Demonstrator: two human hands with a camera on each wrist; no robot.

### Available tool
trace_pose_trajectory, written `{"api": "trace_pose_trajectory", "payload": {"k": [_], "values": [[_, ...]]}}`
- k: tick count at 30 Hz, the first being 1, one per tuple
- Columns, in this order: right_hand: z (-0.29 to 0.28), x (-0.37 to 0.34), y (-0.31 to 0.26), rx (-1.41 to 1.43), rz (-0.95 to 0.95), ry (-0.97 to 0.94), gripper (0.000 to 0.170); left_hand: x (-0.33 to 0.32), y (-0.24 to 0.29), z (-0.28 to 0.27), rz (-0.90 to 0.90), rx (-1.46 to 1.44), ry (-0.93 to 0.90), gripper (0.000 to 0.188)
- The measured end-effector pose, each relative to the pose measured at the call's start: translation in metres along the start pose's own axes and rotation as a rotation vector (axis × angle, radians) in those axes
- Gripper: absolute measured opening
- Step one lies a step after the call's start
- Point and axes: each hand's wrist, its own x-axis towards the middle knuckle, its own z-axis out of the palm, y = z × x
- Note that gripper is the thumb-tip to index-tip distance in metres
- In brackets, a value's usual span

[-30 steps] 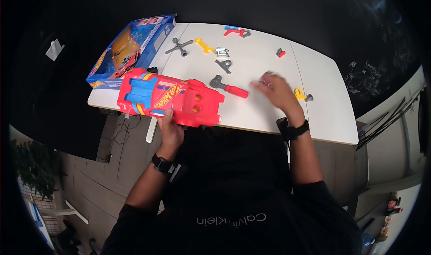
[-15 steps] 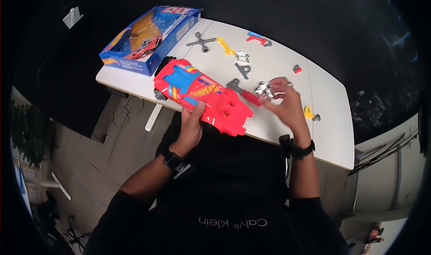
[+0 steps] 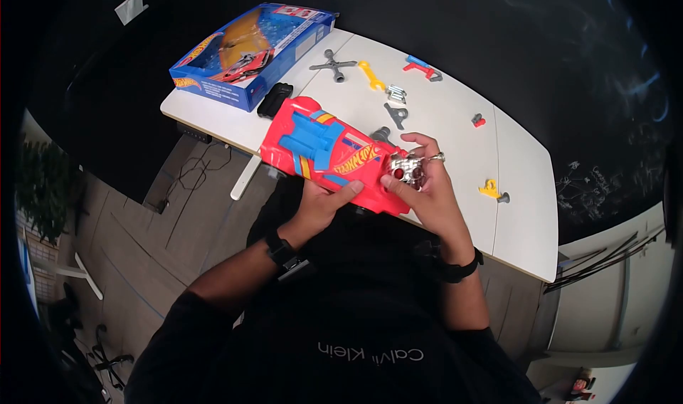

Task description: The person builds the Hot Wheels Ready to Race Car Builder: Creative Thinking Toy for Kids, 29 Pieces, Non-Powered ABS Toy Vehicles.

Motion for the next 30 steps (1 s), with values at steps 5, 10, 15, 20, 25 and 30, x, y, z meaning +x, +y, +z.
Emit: {"api": "trace_pose_trajectory", "payload": {"k": [5, 10, 15, 20, 25, 30], "values": [[-0.009, 0.005, 0.009, 0.110, 0.034, 0.093, 0.034, -0.007, 0.014, 0.007, -0.051, 0.253, -0.071, 0.046], [-0.005, -0.001, 0.028, 0.209, 0.102, 0.293, 0.029, -0.010, 0.015, 0.008, -0.069, 0.370, -0.096, 0.047], [0.021, -0.004, 0.046, 0.150, 0.004, 0.415, 0.030, -0.014, 0.009, 0.010, 0.001, 0.323, -0.024, 0.045], [0.012, -0.003, 0.039, -0.324, -0.020, 0.456, 0.032, -0.012, 0.014, 0.013, -0.016, 0.236, -0.034, 0.044], [0.016, -0.012, 0.017, -0.312, 0.124, 0.350, 0.025, -0.012, 0.012, 0.010, -0.037, 0.307, -0.077, 0.044], [0.032, -0.013, 0.026, -0.688, -0.028, 0.489, 0.028, -0.017, 0.009, 0.007, -0.006, 0.342, -0.128, 0.050]]}}
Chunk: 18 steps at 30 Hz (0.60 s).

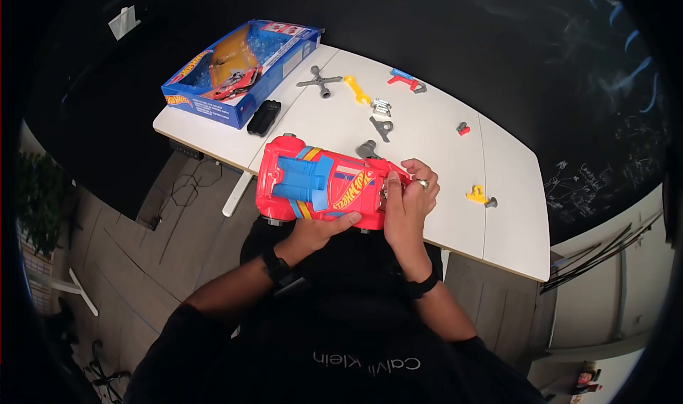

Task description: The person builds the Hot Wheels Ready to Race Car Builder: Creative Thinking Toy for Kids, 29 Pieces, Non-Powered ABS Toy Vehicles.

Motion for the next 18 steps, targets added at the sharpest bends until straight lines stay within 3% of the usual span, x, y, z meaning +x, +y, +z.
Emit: {"api": "trace_pose_trajectory", "payload": {"k": [3, 6, 8, 11, 12, 15, 18], "values": [[0.005, 0.001, -0.003, -0.024, -0.081, 0.127, 0.033, 0.001, -0.002, 0.000, -0.009, -0.018, -0.001, 0.051], [-0.002, -0.002, -0.009, -0.072, -0.089, 0.047, 0.039, 0.002, -0.010, 0.000, -0.051, -0.075, -0.004, 0.054], [-0.010, -0.001, -0.010, 0.092, 0.000, 0.041, 0.043, 0.002, -0.017, 0.000, -0.018, -0.234, 0.042, 0.058], [-0.028, 0.000, -0.011, 0.111, -0.061, 0.004, 0.041, 0.002, -0.020, 0.002, 0.022, -0.318, 0.108, 0.043], [-0.032, 0.002, -0.013, 0.137, -0.107, -0.040, 0.041, 0.005, -0.017, 0.004, 0.026, -0.318, 0.108, 0.043], [-0.023, -0.006, -0.012, -0.037, -0.186, -0.067, 0.036, 0.006, -0.014, 0.012, -0.079, -0.700, 0.224, 0.044], [-0.017, -0.010, -0.014, -0.115, -0.253, -0.061, 0.031, 0.006, -0.004, 0.010, -0.105, -0.641, 0.141, 0.052]]}}
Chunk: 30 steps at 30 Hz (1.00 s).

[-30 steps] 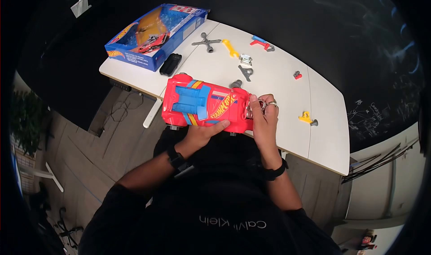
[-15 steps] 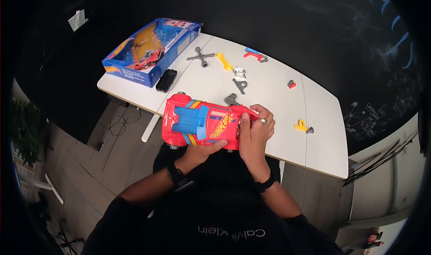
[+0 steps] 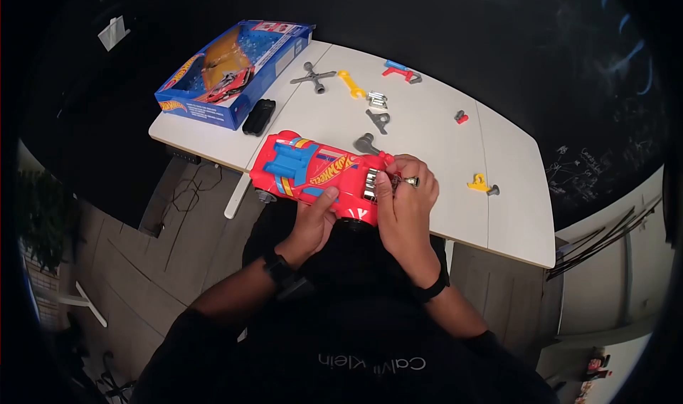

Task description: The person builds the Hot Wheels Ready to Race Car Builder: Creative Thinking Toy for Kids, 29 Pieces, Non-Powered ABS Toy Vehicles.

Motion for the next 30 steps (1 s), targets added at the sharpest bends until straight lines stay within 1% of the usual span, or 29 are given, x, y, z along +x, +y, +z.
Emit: {"api": "trace_pose_trajectory", "payload": {"k": [3, 5, 6, 8, 9, 13, 15, 16, 18, 19, 22, 23, 24, 26, 27, 29, 30], "values": [[-0.008, 0.005, -0.003, -0.019, -0.047, -0.047, 0.031, 0.001, 0.003, -0.002, -0.004, -0.042, 0.014, 0.051], [-0.013, 0.006, 0.004, 0.168, -0.148, -0.132, 0.035, 0.001, 0.011, 0.000, 0.003, -0.076, 0.031, 0.047], [-0.015, 0.007, 0.003, 0.176, -0.150, -0.143, 0.035, 0.001, 0.014, 0.000, 0.010, -0.119, 0.034, 0.044], [-0.018, 0.009, 0.002, 0.099, -0.257, -0.185, 0.039, 0.001, 0.016, -0.003, 0.020, -0.090, 0.039, 0.044], [-0.016, 0.008, 0.005, 0.111, -0.252, -0.196, 0.042, 0.000, 0.017, -0.004, 0.021, -0.061, 0.031, 0.045], [-0.018, 0.009, 0.008, 0.153, -0.238, -0.236, 0.045, -0.005, 0.013, -0.015, -0.005, -0.010, 0.061, 0.046], [-0.018, 0.013, 0.005, 0.369, -0.086, -0.250, 0.053, -0.007, 0.017, -0.018, 0.004, -0.038, 0.055, 0.047], [-0.018, 0.015, 0.005, 0.370, -0.092, -0.241, 0.053, -0.008, 0.019, -0.018, 0.009, -0.033, 0.046, 0.047], [-0.022, 0.022, 0.007, 0.264, -0.207, -0.317, 0.061, -0.006, 0.021, -0.017, 0.053, -0.023, 0.065, 0.049], [-0.021, 0.023, 0.002, 0.319, -0.201, -0.257, 0.061, -0.005, 0.023, -0.019, 0.050, -0.009, 0.063, 0.050], [-0.029, 0.036, 0.011, 0.346, -0.151, -0.239, 0.056, -0.007, 0.025, -0.021, 0.060, 0.008, 0.092, 0.050], [-0.029, 0.042, 0.025, 0.411, -0.071, -0.254, 0.050, -0.005, 0.026, -0.022, 0.059, 0.009, 0.092, 0.050], [-0.030, 0.050, 0.044, 0.306, -0.093, -0.257, 0.044, -0.005, 0.028, -0.022, 0.051, 0.019, 0.111, 0.049], [-0.038, 0.067, 0.069, 0.157, 0.125, -0.390, 0.041, -0.007, 0.032, -0.022, 0.037, 0.034, 0.129, 0.049], [-0.040, 0.081, 0.084, 0.157, 0.124, -0.382, 0.041, -0.005, 0.034, -0.021, 0.058, 0.038, 0.164, 0.048], [-0.036, 0.108, 0.115, -0.068, 0.134, -0.507, 0.040, 0.000, 0.031, -0.027, 0.073, 0.054, 0.219, 0.052], [-0.031, 0.122, 0.131, -0.071, 0.134, -0.491, 0.040, 0.000, 0.029, -0.030, 0.075, 0.055, 0.204, 0.052]]}}
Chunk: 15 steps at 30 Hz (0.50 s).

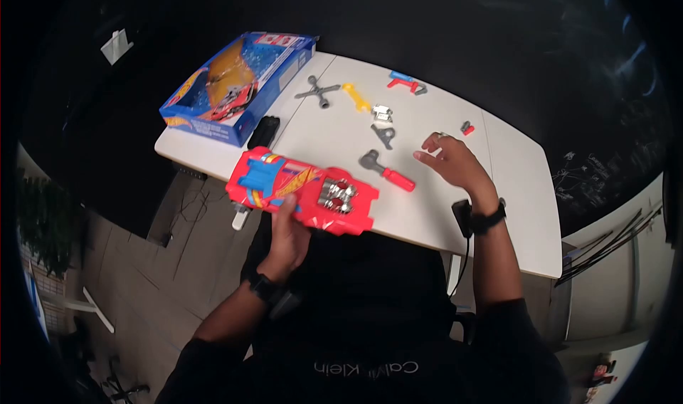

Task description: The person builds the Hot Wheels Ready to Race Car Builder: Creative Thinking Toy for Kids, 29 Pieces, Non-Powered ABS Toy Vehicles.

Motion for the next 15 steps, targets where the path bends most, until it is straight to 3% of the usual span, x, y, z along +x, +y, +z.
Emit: {"api": "trace_pose_trajectory", "payload": {"k": [4, 7, 9, 10, 12, 15], "values": [[-0.007, 0.079, 0.075, -0.251, 0.130, -0.062, 0.045, 0.001, 0.002, 0.002, -0.054, 0.042, 0.004, 0.073], [-0.009, 0.115, 0.172, -0.368, 0.283, 0.078, 0.041, -0.001, 0.002, 0.000, -0.067, -0.021, 0.037, 0.069], [-0.016, 0.116, 0.204, -0.311, 0.426, 0.182, 0.044, -0.002, 0.004, -0.004, -0.069, -0.014, 0.027, 0.069], [-0.012, 0.118, 0.230, -0.238, 0.420, 0.225, 0.053, -0.004, 0.003, -0.009, -0.079, -0.024, 0.033, 0.069], [-0.009, 0.120, 0.277, -0.227, 0.141, 0.166, 0.063, -0.009, 0.001, -0.016, -0.056, 0.035, 0.015, 0.069], [-0.008, 0.135, 0.281, -0.209, 0.185, 0.215, 0.063, -0.001, 0.002, -0.012, -0.033, 0.090, -0.013, 0.073]]}}
